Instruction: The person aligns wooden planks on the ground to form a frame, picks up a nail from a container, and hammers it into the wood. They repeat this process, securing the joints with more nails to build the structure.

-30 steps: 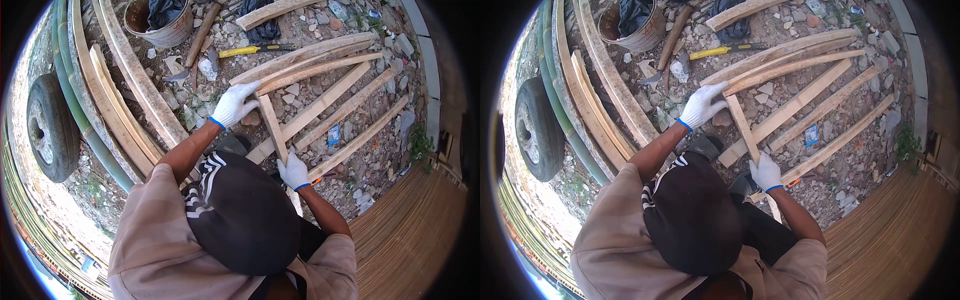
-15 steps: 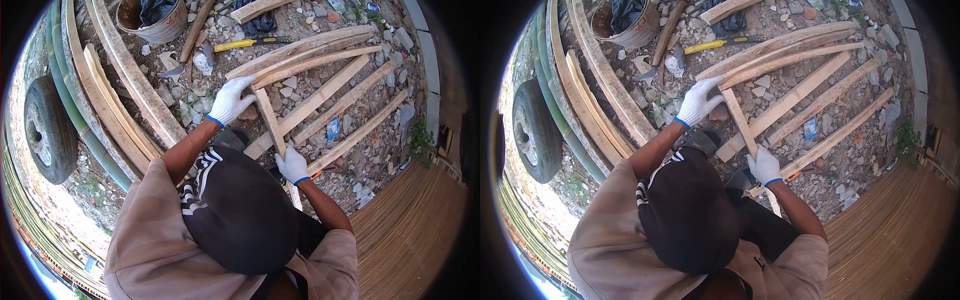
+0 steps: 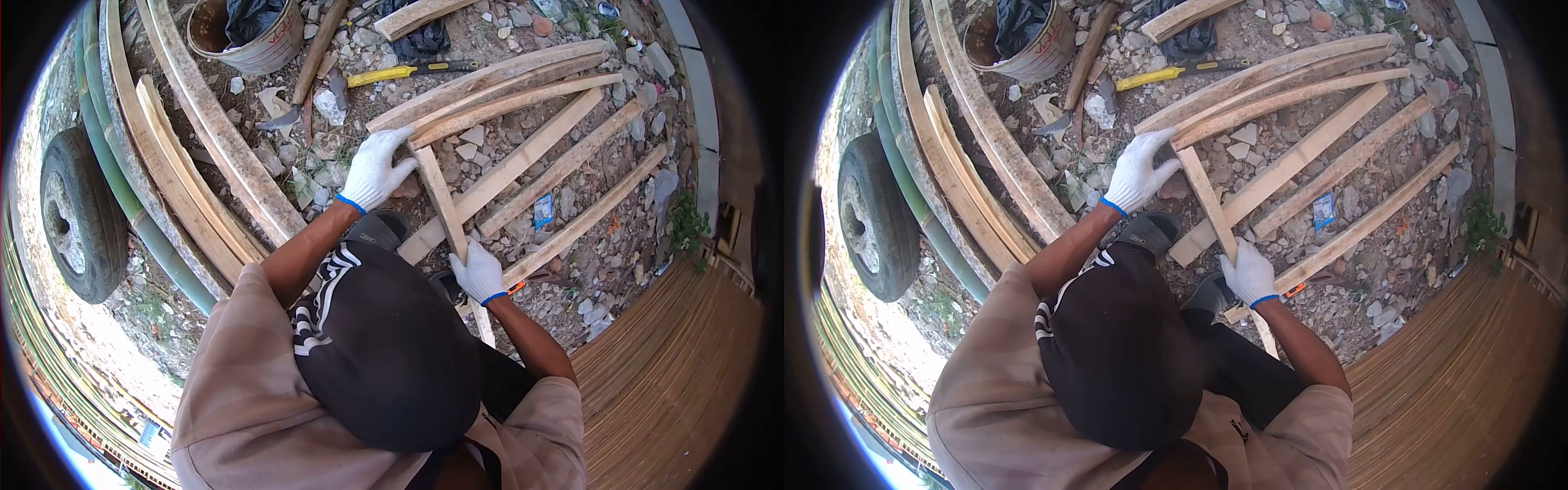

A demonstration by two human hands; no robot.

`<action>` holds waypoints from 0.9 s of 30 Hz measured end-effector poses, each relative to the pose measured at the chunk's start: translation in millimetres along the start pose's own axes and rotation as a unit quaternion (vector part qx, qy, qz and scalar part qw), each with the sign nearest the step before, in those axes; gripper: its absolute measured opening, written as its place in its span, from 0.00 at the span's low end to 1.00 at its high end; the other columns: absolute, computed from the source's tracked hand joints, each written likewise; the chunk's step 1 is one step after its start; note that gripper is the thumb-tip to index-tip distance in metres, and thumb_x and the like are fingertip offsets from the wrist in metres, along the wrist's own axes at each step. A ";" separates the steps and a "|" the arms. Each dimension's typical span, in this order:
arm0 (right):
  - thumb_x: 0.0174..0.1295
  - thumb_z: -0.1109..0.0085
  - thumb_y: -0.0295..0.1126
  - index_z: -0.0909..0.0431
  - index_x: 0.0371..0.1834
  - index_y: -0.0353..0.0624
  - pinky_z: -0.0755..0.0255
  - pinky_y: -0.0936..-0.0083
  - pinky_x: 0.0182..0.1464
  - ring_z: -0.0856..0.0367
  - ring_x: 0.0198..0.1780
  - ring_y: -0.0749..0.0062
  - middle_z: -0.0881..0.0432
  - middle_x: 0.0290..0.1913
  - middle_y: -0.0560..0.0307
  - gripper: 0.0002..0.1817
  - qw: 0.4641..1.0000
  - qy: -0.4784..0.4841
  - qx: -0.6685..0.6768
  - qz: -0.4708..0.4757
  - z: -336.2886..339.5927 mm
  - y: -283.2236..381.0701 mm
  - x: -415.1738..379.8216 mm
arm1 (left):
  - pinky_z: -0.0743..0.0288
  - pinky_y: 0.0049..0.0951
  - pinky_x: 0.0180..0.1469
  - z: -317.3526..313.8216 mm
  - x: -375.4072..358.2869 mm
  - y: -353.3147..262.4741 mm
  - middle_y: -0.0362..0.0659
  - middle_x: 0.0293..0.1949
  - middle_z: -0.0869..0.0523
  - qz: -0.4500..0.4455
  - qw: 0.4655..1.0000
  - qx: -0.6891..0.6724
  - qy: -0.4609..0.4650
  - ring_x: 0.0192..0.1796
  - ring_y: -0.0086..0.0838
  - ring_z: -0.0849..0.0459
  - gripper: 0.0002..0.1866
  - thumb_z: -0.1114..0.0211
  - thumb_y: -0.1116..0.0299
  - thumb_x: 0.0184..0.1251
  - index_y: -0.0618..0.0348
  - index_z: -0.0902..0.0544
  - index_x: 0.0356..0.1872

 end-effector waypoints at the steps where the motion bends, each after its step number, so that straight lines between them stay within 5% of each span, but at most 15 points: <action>1: 0.69 0.37 0.44 0.25 0.58 0.41 0.21 0.46 0.49 0.14 0.48 0.37 0.15 0.46 0.36 0.22 1.000 0.001 0.000 0.000 -0.9 -0.5 -0.3 | 0.24 0.47 0.66 -0.2 -0.7 -0.5 0.55 0.58 0.14 0.001 1.000 0.003 -0.001 0.62 0.53 0.18 0.29 0.27 0.62 0.62 0.56 0.18 0.66; 27: 0.68 0.37 0.44 0.23 0.55 0.43 0.20 0.47 0.48 0.13 0.46 0.38 0.14 0.44 0.38 0.20 1.000 -0.010 0.003 0.005 3.3 4.7 3.5 | 0.23 0.44 0.67 -2.4 -1.3 9.4 0.54 0.60 0.14 -0.003 1.000 0.011 0.018 0.64 0.49 0.17 0.30 0.25 0.61 0.65 0.53 0.19 0.68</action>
Point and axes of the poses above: each hand's wrist, its own x-axis towards the middle knuckle, its own z-axis out of the back of the hand, y = z × x, the point moved 6 cm from there along x, towards the middle knuckle
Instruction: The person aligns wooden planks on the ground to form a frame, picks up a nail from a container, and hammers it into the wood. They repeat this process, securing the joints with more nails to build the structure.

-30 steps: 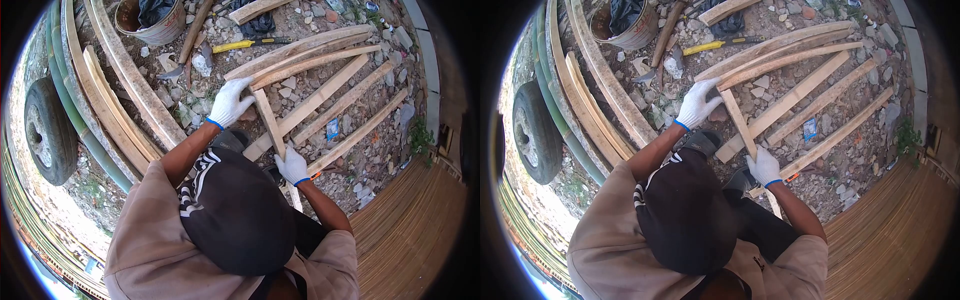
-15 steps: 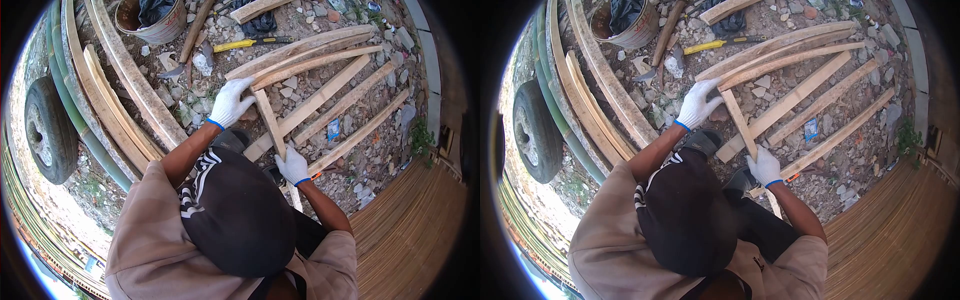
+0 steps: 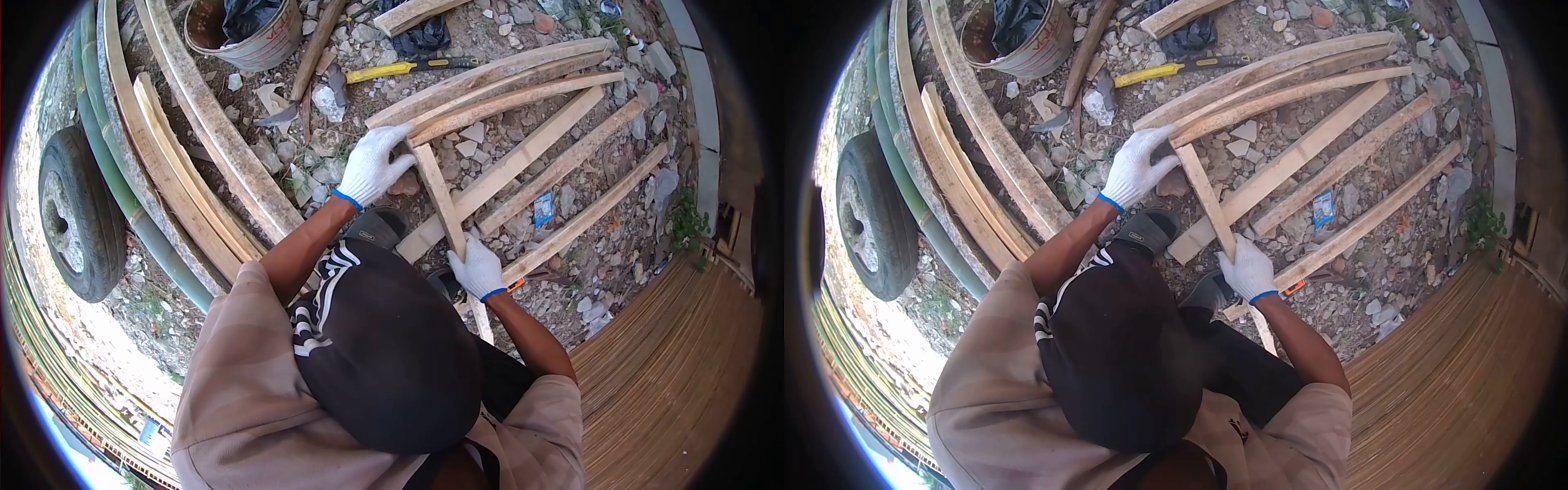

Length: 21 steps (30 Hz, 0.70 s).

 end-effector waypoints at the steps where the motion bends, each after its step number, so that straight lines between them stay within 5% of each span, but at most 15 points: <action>1: 0.68 0.37 0.44 0.23 0.55 0.43 0.20 0.47 0.48 0.13 0.46 0.38 0.14 0.44 0.38 0.20 1.000 0.000 -0.001 0.001 0.0 -0.1 0.2 | 0.23 0.43 0.67 0.0 0.2 0.1 0.54 0.60 0.14 0.000 1.000 0.000 0.000 0.64 0.49 0.17 0.30 0.25 0.61 0.65 0.53 0.19 0.68; 21: 0.68 0.37 0.45 0.25 0.58 0.40 0.19 0.49 0.50 0.14 0.49 0.42 0.15 0.47 0.38 0.23 1.000 0.007 -0.029 0.003 -5.8 -9.5 -1.2 | 0.28 0.48 0.71 -4.1 2.4 -11.0 0.56 0.64 0.18 -0.034 0.999 0.037 0.020 0.67 0.52 0.21 0.43 0.17 0.54 0.54 0.59 0.24 0.70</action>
Point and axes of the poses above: each hand's wrist, its own x-axis towards the middle knuckle, its own z-axis out of the back of the hand, y = z × x, the point moved 6 cm from there along x, towards the middle knuckle
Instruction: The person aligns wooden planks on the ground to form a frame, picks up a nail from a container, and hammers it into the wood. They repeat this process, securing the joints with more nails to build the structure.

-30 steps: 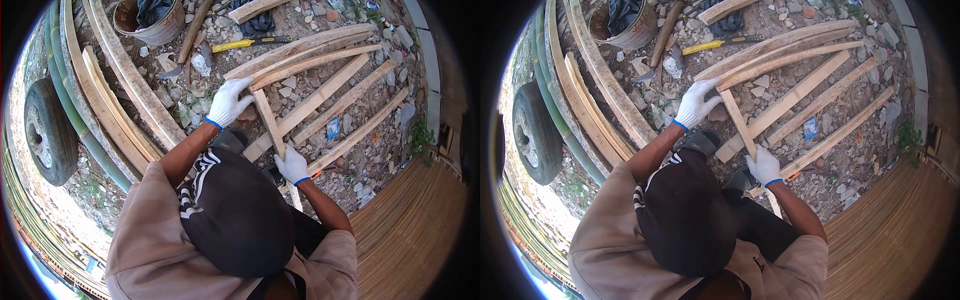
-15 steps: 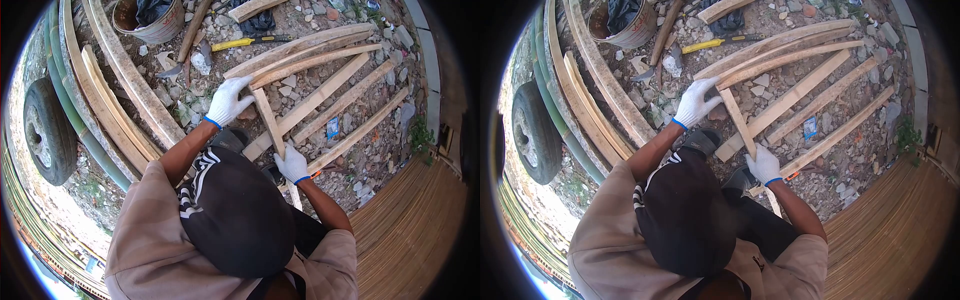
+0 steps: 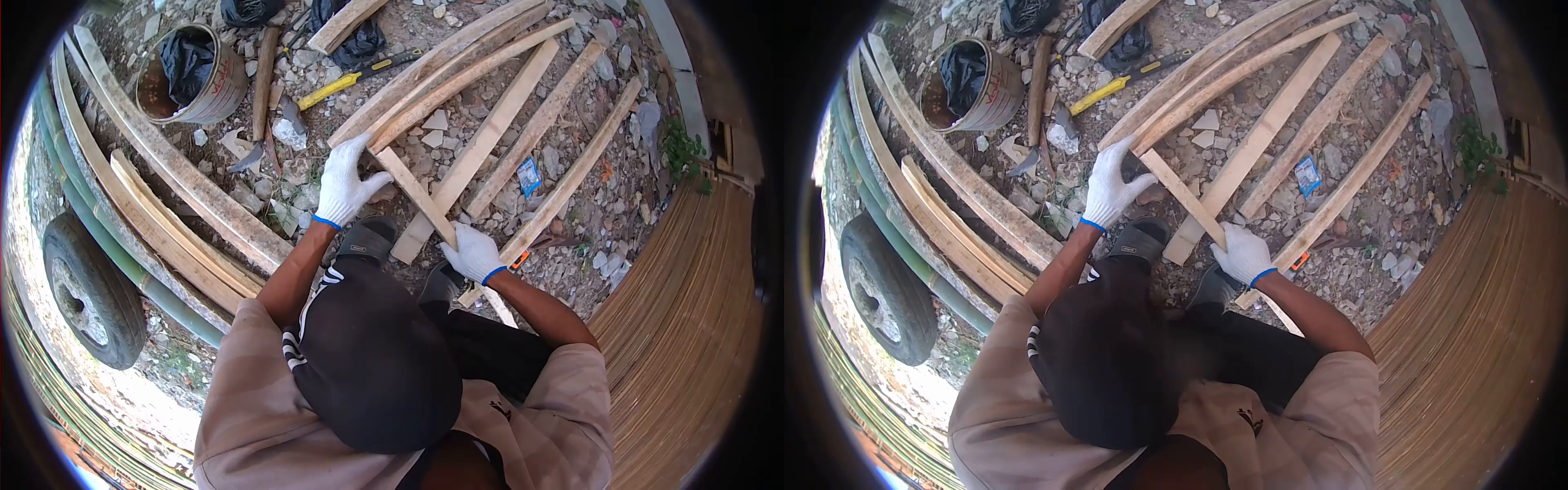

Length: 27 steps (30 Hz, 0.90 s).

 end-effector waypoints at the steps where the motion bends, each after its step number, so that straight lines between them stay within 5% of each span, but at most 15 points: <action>1: 0.68 0.37 0.45 0.25 0.58 0.40 0.19 0.49 0.50 0.14 0.49 0.42 0.15 0.47 0.38 0.23 1.000 -0.015 0.013 -0.020 3.4 -0.7 -1.2 | 0.28 0.47 0.71 -0.3 -0.2 -1.0 0.56 0.64 0.18 0.007 1.000 0.000 -0.001 0.67 0.52 0.21 0.43 0.17 0.55 0.54 0.59 0.24 0.70; 12: 0.69 0.38 0.51 0.23 0.55 0.37 0.19 0.50 0.51 0.13 0.49 0.43 0.14 0.47 0.39 0.26 1.000 0.030 0.007 -0.001 4.7 -4.5 -0.3 | 0.27 0.43 0.71 4.3 1.2 -1.8 0.56 0.66 0.18 0.015 0.999 -0.002 0.034 0.69 0.49 0.21 0.40 0.18 0.59 0.59 0.61 0.24 0.72; 21: 0.67 0.38 0.60 0.23 0.64 0.37 0.20 0.53 0.58 0.14 0.56 0.43 0.14 0.55 0.37 0.37 0.998 0.027 0.037 0.046 15.2 -19.4 0.8 | 0.26 0.42 0.71 19.7 -2.0 -9.0 0.58 0.68 0.19 0.032 0.998 0.008 0.057 0.69 0.49 0.20 0.40 0.21 0.60 0.63 0.62 0.26 0.75; 23: 0.67 0.37 0.59 0.23 0.65 0.36 0.21 0.55 0.59 0.14 0.57 0.44 0.13 0.55 0.37 0.37 0.991 0.093 0.094 0.010 26.9 -25.5 4.3 | 0.27 0.42 0.71 37.8 -3.6 -4.1 0.55 0.68 0.17 0.019 0.999 0.002 0.031 0.70 0.47 0.20 0.37 0.22 0.62 0.64 0.62 0.25 0.73; 27: 0.68 0.36 0.56 0.21 0.63 0.35 0.20 0.59 0.58 0.12 0.55 0.47 0.11 0.51 0.39 0.34 0.988 0.013 0.149 -0.037 58.8 -56.5 0.6 | 0.26 0.36 0.70 137.5 17.4 -7.5 0.53 0.63 0.14 0.079 0.988 -0.035 -0.129 0.66 0.39 0.16 0.27 0.25 0.68 0.69 0.64 0.19 0.68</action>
Point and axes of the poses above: each hand's wrist, its own x-axis towards the middle knuckle, its own z-axis out of the back of the hand, y = z × x, the point moved 6 cm from there along x, towards the middle knuckle
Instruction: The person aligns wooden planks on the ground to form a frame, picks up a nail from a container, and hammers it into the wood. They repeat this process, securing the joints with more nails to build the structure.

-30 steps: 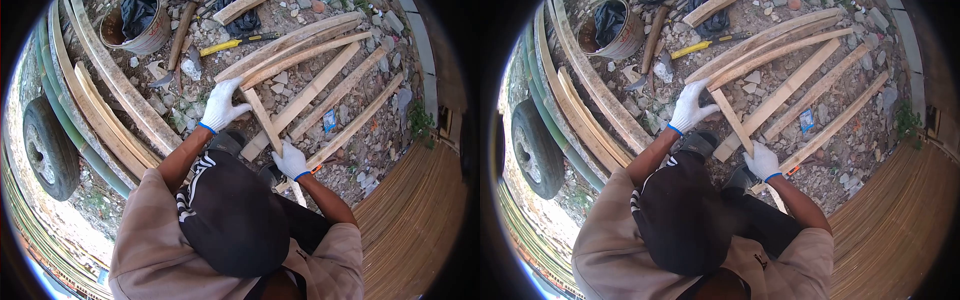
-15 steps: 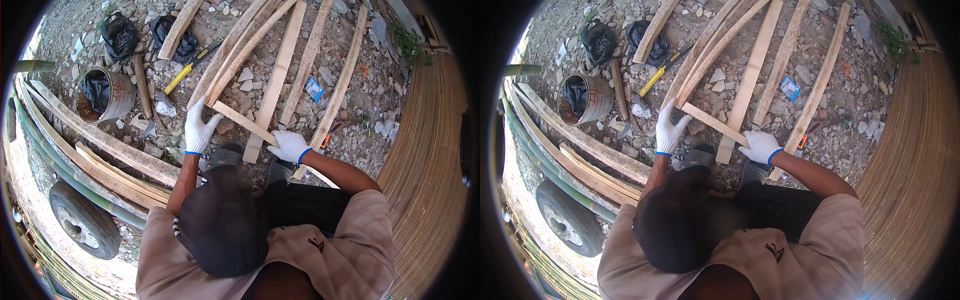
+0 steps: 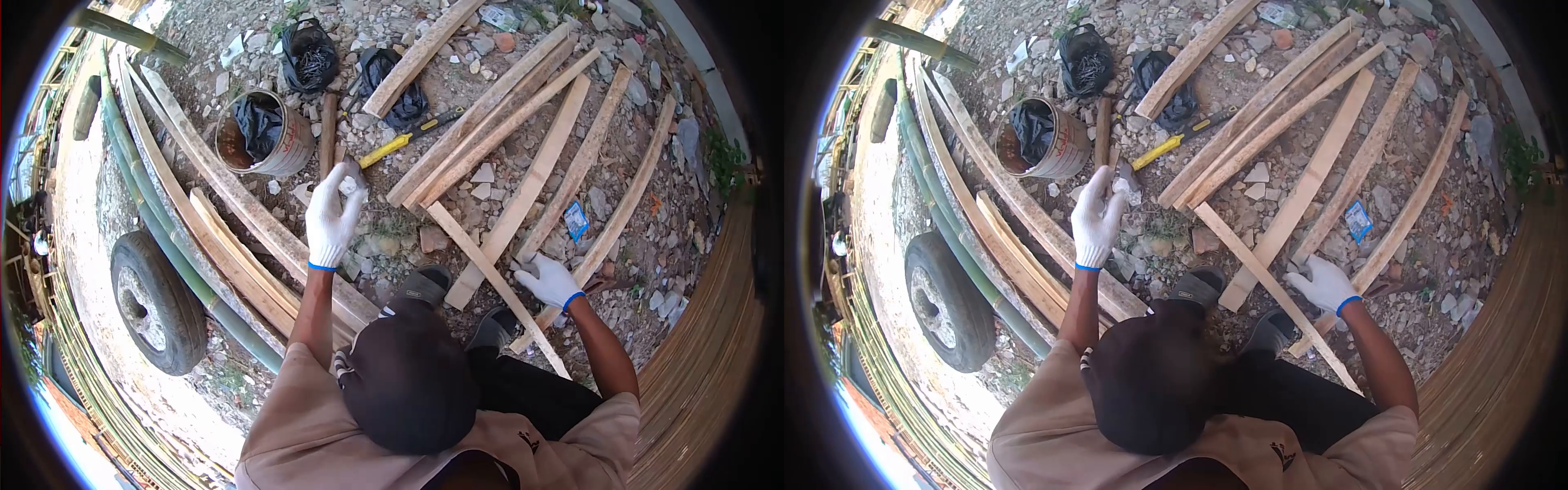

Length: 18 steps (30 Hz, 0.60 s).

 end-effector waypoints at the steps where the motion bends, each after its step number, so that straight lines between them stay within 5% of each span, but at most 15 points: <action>1: 0.68 0.35 0.53 0.21 0.63 0.35 0.21 0.60 0.59 0.11 0.55 0.50 0.11 0.51 0.40 0.33 0.999 -0.007 0.030 -0.015 9.4 -4.5 -0.6 | 0.24 0.35 0.67 28.9 17.3 -13.9 0.52 0.62 0.13 -0.033 0.997 0.005 -0.076 0.64 0.35 0.15 0.25 0.27 0.71 0.71 0.65 0.19 0.67; 4: 0.70 0.34 0.48 0.21 0.63 0.35 0.21 0.64 0.60 0.11 0.56 0.55 0.11 0.53 0.42 0.29 0.996 -0.035 0.073 -0.049 34.9 -21.7 -4.6 | 0.22 0.35 0.66 89.5 78.3 -15.9 0.51 0.59 0.10 -0.093 0.981 0.027 -0.171 0.60 0.34 0.12 0.21 0.30 0.69 0.75 0.66 0.17 0.65; 6: 0.70 0.33 0.45 0.21 0.63 0.35 0.21 0.65 0.61 0.11 0.57 0.57 0.11 0.53 0.43 0.28 0.992 -0.055 0.089 -0.075 43.1 -39.9 -11.0 | 0.21 0.34 0.64 96.3 123.4 -21.7 0.53 0.56 0.09 -0.119 0.982 0.079 -0.127 0.59 0.38 0.10 0.20 0.30 0.66 0.74 0.65 0.16 0.62; 11: 0.72 0.34 0.41 0.22 0.65 0.34 0.21 0.69 0.61 0.12 0.57 0.62 0.11 0.55 0.45 0.26 0.988 -0.054 0.108 -0.098 68.0 -30.1 -39.6 | 0.18 0.42 0.58 27.4 208.7 -18.2 0.55 0.53 0.10 -0.202 0.959 0.196 0.017 0.56 0.51 0.11 0.20 0.33 0.58 0.73 0.60 0.14 0.59; 14: 0.72 0.34 0.39 0.22 0.65 0.33 0.21 0.69 0.60 0.12 0.55 0.65 0.11 0.54 0.46 0.24 0.987 -0.055 0.057 -0.141 81.7 -35.1 -66.8 | 0.19 0.48 0.58 -34.2 246.6 31.7 0.55 0.52 0.10 -0.126 0.940 0.296 0.114 0.55 0.51 0.12 0.20 0.33 0.55 0.69 0.60 0.13 0.52; 16: 0.71 0.34 0.37 0.22 0.64 0.33 0.20 0.69 0.58 0.11 0.54 0.66 0.11 0.53 0.46 0.24 0.977 -0.083 0.127 -0.146 91.1 -35.0 -94.7 | 0.20 0.49 0.58 -50.2 256.5 57.4 0.53 0.51 0.11 -0.114 0.915 0.380 0.074 0.57 0.49 0.13 0.20 0.32 0.55 0.67 0.60 0.14 0.51; 18: 0.72 0.34 0.35 0.22 0.64 0.33 0.20 0.69 0.58 0.11 0.52 0.66 0.12 0.53 0.47 0.23 0.974 -0.115 0.060 -0.184 104.3 -34.8 -127.6 | 0.21 0.49 0.58 -56.5 263.9 72.6 0.52 0.51 0.12 -0.103 0.880 0.463 0.035 0.58 0.48 0.15 0.20 0.31 0.54 0.66 0.60 0.14 0.49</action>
Point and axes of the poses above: each hand's wrist, its own x-axis towards the middle knuckle, its own z-axis out of the back of the hand, y = z × x, the point moved 6 cm from there along x, towards the middle knuckle
